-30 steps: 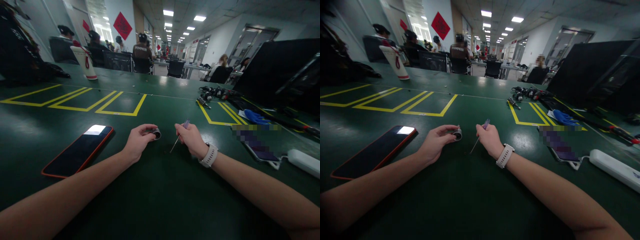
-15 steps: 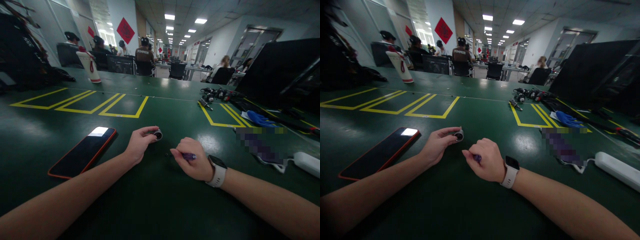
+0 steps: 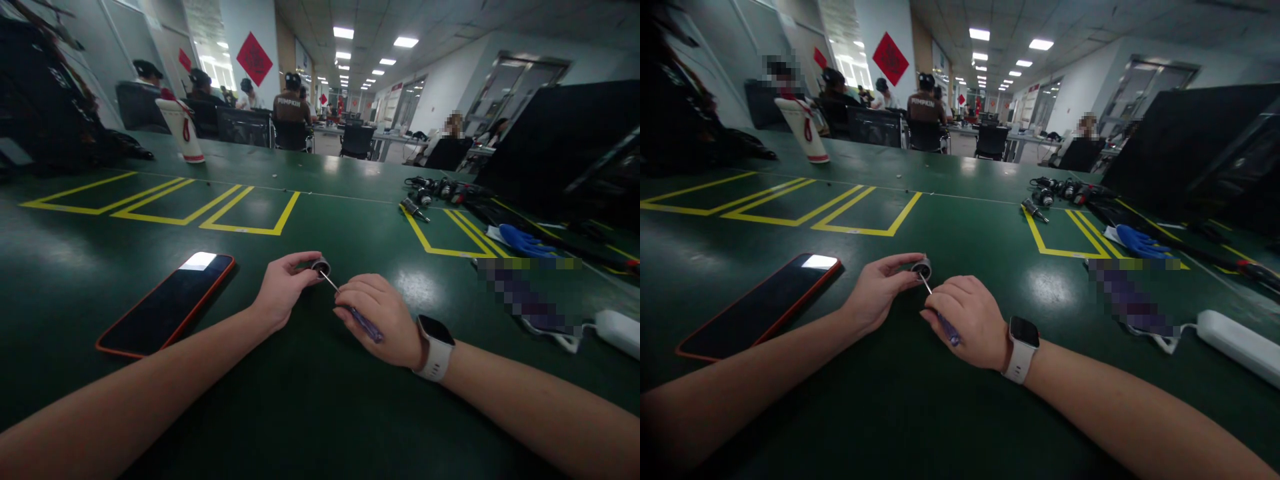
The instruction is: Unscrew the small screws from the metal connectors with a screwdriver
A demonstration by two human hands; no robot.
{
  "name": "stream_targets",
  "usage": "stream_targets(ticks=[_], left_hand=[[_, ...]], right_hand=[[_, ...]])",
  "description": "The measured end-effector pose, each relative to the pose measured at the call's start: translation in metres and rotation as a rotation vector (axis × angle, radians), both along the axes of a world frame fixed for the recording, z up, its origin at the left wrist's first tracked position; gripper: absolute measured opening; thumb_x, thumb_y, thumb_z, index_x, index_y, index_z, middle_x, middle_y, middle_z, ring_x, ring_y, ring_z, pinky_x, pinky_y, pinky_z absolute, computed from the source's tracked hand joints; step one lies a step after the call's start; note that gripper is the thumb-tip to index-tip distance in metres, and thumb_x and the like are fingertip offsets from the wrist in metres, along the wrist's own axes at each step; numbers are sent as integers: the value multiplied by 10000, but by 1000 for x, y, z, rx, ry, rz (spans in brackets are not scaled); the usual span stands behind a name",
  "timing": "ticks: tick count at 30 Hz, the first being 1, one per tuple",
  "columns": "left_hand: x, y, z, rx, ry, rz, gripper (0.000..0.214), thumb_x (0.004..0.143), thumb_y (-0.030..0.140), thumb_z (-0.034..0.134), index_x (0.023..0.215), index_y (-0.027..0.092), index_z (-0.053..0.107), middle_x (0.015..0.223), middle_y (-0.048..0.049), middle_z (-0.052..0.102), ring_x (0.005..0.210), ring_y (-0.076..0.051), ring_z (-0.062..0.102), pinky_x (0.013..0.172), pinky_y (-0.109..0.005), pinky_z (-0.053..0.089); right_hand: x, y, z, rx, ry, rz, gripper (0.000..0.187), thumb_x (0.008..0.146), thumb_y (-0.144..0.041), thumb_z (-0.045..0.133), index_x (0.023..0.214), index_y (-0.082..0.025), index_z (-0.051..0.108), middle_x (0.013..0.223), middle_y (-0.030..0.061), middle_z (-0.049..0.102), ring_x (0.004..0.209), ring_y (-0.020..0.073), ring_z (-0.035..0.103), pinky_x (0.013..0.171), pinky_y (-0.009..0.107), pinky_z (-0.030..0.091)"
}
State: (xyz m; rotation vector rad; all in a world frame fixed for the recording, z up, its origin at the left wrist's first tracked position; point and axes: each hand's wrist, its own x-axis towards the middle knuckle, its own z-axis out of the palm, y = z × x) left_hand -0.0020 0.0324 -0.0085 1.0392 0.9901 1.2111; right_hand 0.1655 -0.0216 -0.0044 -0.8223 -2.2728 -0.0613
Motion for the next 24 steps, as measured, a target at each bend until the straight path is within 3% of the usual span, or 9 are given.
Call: stream_targets(ticks=[24], left_hand=[[-4,1,-5,83,130,-43,323,649,132,707,970,144,673,887,-40,721,766,-141,668,772,-295,534]], right_hand=[[-2,2,1,-18,-75,-91,122,887,-201,472,884,-157,586,895,66,669,841,187,568,755,324,423]])
